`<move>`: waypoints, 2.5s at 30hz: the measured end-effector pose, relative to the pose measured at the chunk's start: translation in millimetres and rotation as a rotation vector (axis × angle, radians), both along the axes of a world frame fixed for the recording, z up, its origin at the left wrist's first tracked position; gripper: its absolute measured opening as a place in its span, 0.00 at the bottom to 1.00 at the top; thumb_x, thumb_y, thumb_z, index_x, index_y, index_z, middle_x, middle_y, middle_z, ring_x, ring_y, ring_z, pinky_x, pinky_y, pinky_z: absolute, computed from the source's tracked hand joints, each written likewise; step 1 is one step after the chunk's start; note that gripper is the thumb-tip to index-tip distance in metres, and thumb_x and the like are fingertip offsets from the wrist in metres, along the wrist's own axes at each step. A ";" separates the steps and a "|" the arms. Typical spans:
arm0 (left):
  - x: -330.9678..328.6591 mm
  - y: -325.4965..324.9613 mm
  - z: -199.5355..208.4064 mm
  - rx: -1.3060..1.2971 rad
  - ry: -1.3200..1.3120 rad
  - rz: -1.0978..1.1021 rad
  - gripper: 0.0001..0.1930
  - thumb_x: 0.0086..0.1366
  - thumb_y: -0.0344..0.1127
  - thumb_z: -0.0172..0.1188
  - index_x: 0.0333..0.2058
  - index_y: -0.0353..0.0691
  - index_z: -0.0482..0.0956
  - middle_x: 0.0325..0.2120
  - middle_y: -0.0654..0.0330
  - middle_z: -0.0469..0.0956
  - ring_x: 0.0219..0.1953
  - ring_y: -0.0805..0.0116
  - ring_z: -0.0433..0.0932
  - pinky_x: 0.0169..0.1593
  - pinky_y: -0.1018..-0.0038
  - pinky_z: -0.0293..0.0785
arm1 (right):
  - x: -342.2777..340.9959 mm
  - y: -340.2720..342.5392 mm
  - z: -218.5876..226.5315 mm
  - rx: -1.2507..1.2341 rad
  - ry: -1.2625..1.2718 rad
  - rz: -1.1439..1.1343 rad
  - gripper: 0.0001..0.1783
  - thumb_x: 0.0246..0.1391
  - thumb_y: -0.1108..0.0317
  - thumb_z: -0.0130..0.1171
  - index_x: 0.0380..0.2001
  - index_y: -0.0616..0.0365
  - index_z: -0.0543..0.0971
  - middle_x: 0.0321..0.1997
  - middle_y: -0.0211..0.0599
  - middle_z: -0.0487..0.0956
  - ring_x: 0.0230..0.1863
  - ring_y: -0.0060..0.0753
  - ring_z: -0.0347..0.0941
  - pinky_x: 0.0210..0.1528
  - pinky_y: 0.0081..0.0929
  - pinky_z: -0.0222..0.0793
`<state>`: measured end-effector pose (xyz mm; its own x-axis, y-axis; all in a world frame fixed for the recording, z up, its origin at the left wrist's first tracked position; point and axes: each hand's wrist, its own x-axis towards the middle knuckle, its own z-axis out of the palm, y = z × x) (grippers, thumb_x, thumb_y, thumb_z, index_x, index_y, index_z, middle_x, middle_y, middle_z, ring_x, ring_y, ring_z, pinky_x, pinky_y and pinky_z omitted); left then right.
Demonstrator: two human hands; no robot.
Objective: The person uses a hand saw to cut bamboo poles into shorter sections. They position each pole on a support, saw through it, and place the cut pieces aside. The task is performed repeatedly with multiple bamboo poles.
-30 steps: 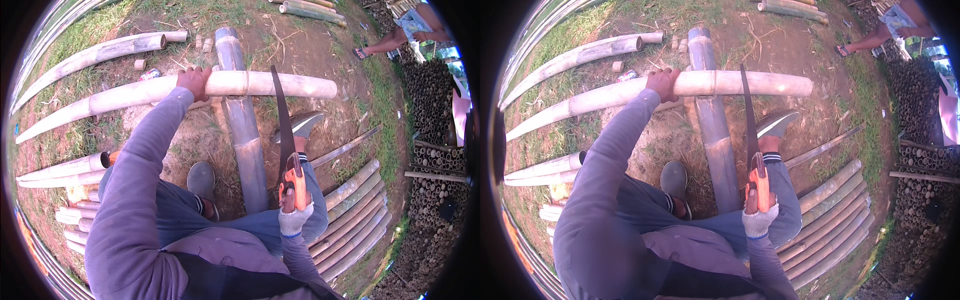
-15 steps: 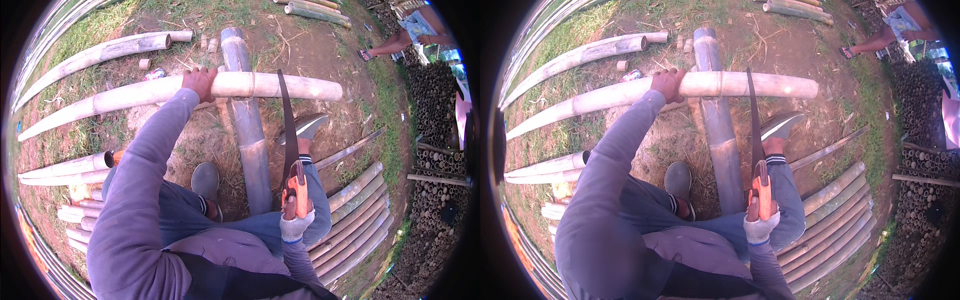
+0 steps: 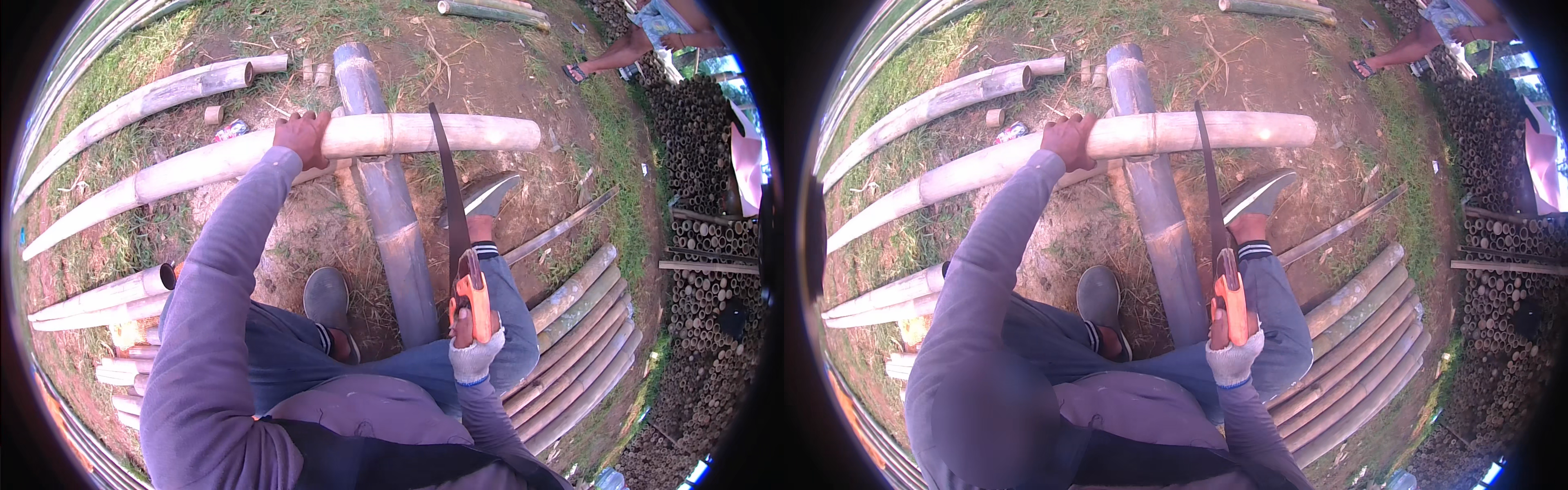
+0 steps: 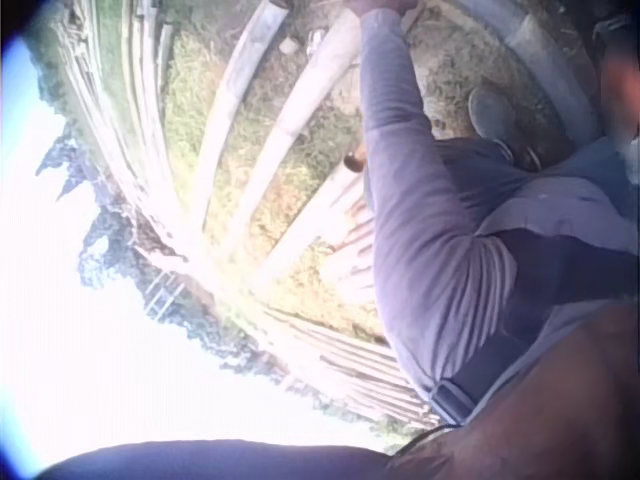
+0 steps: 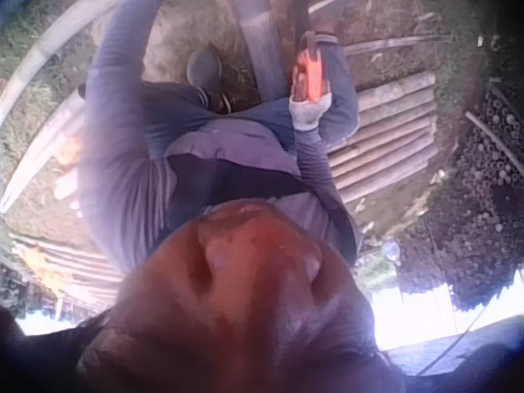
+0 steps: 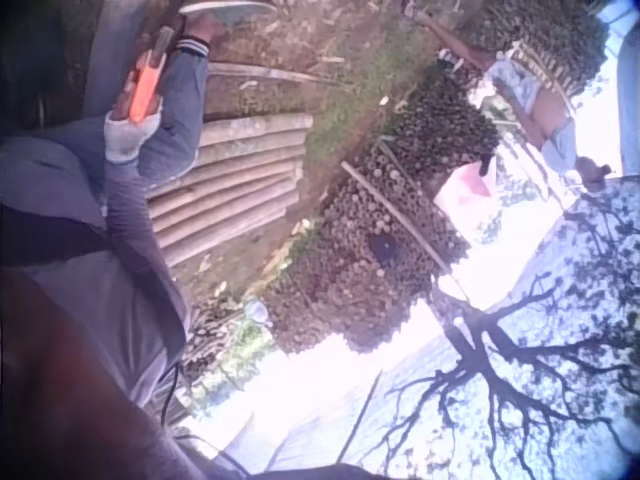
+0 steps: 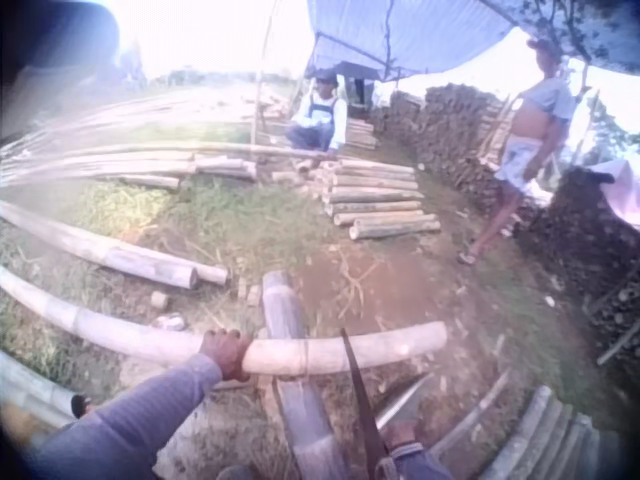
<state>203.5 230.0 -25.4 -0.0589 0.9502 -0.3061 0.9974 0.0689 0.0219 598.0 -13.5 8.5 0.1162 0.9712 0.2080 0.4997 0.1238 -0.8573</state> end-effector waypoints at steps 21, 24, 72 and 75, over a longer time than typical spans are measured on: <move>3.3 2.2 -12.6 0.066 -0.013 -0.024 0.43 0.46 0.51 0.81 0.61 0.51 0.72 0.54 0.53 0.81 0.59 0.46 0.81 0.63 0.45 0.74 | -37.5 98.6 -26.6 0.019 0.153 -0.033 0.13 0.69 0.64 0.66 0.39 0.66 0.79 0.26 0.34 0.80 0.23 0.20 0.75 0.25 0.25 0.73; 8.2 8.1 -1.7 0.086 -0.027 -0.035 0.42 0.46 0.50 0.81 0.61 0.51 0.72 0.54 0.53 0.81 0.59 0.46 0.81 0.63 0.45 0.74 | -56.2 195.6 -22.3 0.131 -0.024 -0.019 0.13 0.67 0.64 0.69 0.40 0.65 0.80 0.29 0.34 0.81 0.26 0.22 0.77 0.28 0.25 0.74; 14.5 9.6 6.5 0.028 -0.013 -0.015 0.41 0.49 0.49 0.80 0.62 0.53 0.72 0.57 0.54 0.80 0.61 0.47 0.79 0.65 0.46 0.74 | -49.7 197.1 -45.7 0.073 0.293 -0.006 0.13 0.65 0.68 0.70 0.43 0.65 0.78 0.29 0.32 0.81 0.26 0.22 0.78 0.27 0.24 0.76; 6.1 7.1 1.3 0.010 -0.045 -0.006 0.41 0.49 0.49 0.79 0.61 0.52 0.72 0.57 0.54 0.80 0.61 0.47 0.79 0.65 0.45 0.74 | -37.2 172.7 -61.1 0.029 0.379 -0.021 0.12 0.65 0.68 0.69 0.41 0.65 0.78 0.28 0.32 0.80 0.25 0.22 0.77 0.26 0.24 0.75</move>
